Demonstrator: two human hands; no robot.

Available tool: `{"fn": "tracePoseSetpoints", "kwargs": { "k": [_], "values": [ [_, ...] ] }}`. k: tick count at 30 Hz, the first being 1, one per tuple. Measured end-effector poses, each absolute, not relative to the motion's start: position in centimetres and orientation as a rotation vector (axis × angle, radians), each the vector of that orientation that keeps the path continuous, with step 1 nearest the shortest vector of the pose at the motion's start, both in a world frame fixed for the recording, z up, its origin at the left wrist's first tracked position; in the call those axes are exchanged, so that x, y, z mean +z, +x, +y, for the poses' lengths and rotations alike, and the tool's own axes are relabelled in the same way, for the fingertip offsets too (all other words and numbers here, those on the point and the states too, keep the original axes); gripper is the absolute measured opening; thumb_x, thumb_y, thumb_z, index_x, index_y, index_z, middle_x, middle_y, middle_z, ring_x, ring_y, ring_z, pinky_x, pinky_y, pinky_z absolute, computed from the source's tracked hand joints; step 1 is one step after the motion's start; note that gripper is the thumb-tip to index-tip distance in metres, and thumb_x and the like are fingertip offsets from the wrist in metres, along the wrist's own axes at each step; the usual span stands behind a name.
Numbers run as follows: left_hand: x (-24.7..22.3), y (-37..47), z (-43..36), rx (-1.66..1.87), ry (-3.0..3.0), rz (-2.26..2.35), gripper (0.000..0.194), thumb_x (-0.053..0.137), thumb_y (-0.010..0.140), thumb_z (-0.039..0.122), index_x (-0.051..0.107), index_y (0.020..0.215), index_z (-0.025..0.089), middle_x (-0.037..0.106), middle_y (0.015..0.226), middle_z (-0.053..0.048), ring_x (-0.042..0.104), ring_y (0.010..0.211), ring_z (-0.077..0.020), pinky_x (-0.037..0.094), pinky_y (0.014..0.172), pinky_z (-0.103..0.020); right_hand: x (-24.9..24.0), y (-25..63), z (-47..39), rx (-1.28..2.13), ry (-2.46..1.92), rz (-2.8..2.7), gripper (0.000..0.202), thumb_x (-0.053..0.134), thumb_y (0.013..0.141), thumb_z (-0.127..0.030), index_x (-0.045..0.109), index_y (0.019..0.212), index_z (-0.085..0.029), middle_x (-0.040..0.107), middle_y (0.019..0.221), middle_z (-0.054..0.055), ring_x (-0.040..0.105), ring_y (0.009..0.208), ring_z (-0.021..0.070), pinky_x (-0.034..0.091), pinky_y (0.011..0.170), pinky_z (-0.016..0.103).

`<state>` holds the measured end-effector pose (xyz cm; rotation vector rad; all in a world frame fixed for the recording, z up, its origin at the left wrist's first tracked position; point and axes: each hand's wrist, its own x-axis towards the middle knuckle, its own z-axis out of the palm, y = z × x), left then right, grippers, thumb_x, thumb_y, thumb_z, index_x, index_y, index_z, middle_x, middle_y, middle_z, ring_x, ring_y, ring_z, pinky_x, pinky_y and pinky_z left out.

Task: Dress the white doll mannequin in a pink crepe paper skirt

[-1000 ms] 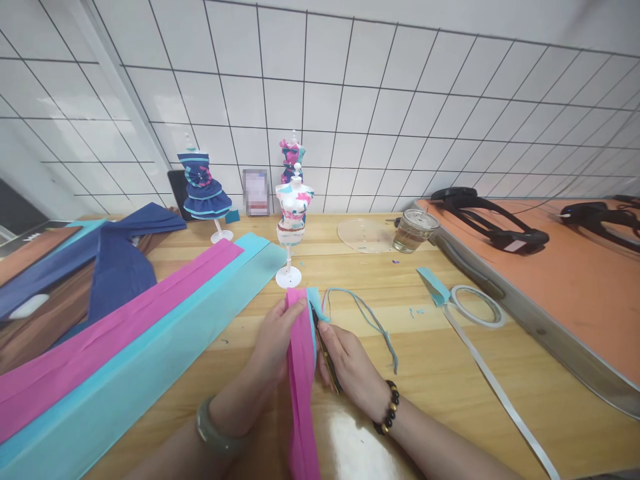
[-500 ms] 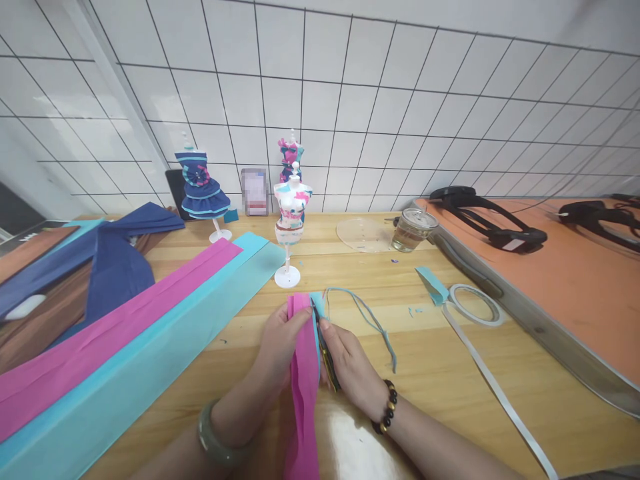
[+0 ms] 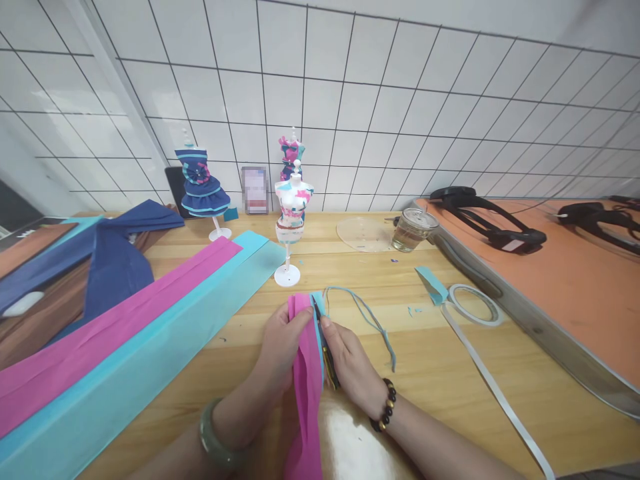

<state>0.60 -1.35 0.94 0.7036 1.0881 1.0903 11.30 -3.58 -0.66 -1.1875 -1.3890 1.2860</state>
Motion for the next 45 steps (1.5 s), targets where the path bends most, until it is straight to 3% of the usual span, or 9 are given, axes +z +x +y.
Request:
{"fn": "tracePoseSetpoints", "kwargs": {
  "k": [12, 27, 45],
  "values": [
    [1.23, 0.68, -1.61, 1.092, 0.674, 1.077, 0.02, 0.062, 0.07, 0.031, 0.047, 0.066, 0.018, 0.048, 0.051, 0.006, 0.043, 0.047, -0.0083, 0.036, 0.047, -0.019, -1.01, 11.44, -3.38, 1.224, -1.257, -1.458, 0.044, 0.026, 0.091, -0.052, 0.043, 0.068, -0.018, 0.042, 0.065, -0.001, 0.038, 0.062, 0.013, 0.036, 0.059, 0.024],
    [0.96, 0.7, -1.47, 1.105, 0.713, 1.106, 0.02, 0.063, 0.07, 0.032, 0.049, 0.068, 0.018, 0.05, 0.056, 0.005, 0.046, 0.053, -0.0096, 0.038, 0.051, -0.02, -0.68, 11.51, -3.34, 1.234, -1.274, -1.448, 0.043, 0.03, 0.09, -0.053, 0.039, 0.064, -0.02, 0.04, 0.062, -0.002, 0.037, 0.058, 0.0122, 0.033, 0.055, 0.023],
    [0.89, 0.64, -1.57, 1.111, 0.714, 1.102, 0.022, 0.064, 0.068, 0.034, 0.049, 0.066, 0.018, 0.048, 0.052, 0.007, 0.044, 0.046, -0.0086, 0.036, 0.048, -0.02, -0.46, 11.48, -3.38, 1.266, -1.276, -1.438, 0.045, 0.029, 0.09, -0.053, 0.041, 0.062, -0.02, 0.045, 0.052, -0.002, 0.044, 0.053, 0.0128, 0.036, 0.053, 0.024]
  ]
}}
